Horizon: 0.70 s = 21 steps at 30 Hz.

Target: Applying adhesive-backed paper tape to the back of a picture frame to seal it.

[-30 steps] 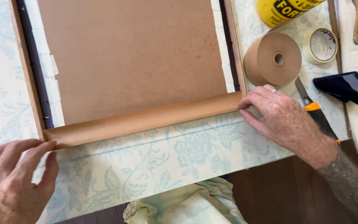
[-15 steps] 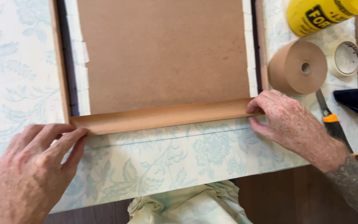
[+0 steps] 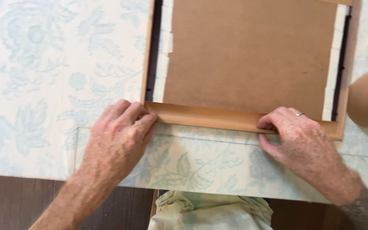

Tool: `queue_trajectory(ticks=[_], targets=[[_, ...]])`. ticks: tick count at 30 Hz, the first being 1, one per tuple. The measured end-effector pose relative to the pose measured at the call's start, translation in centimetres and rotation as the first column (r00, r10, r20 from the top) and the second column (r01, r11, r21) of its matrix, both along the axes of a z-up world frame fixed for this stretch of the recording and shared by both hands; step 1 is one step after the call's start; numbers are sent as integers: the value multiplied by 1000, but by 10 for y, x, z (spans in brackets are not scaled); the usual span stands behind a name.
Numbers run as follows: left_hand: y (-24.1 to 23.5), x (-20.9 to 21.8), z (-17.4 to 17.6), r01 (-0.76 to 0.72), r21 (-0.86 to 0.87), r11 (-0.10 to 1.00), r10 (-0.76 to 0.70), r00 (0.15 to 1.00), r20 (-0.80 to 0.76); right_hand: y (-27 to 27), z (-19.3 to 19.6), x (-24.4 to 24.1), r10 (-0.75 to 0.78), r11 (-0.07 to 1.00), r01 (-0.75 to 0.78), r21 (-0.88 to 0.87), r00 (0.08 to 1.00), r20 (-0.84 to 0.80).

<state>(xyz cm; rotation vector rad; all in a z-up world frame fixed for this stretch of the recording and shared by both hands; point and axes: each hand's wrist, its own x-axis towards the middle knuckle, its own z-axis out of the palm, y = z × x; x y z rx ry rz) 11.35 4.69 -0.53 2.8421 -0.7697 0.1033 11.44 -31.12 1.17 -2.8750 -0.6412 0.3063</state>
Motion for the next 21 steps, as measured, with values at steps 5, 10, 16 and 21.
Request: queue_trajectory(ticks=[5, 10, 16, 21], targets=[[-2, -2, -3, 6, -13, 1000, -5, 999, 46, 51, -6, 8, 67, 998, -67, 6, 997, -32], [-2, -1, -2, 23, -77, 997, -17, 997, 75, 100, -17, 18, 174, 983, -170, 75, 983, -50], [2, -3, 2, -25, -207, 978, 60, 985, 162, 155, -7, 29, 184, 972, -176, 155, 982, -35], [10, -8, -10, -95, -134, 986, 107, 990, 91, 186, -18, 32, 226, 968, -224, 109, 974, -4]])
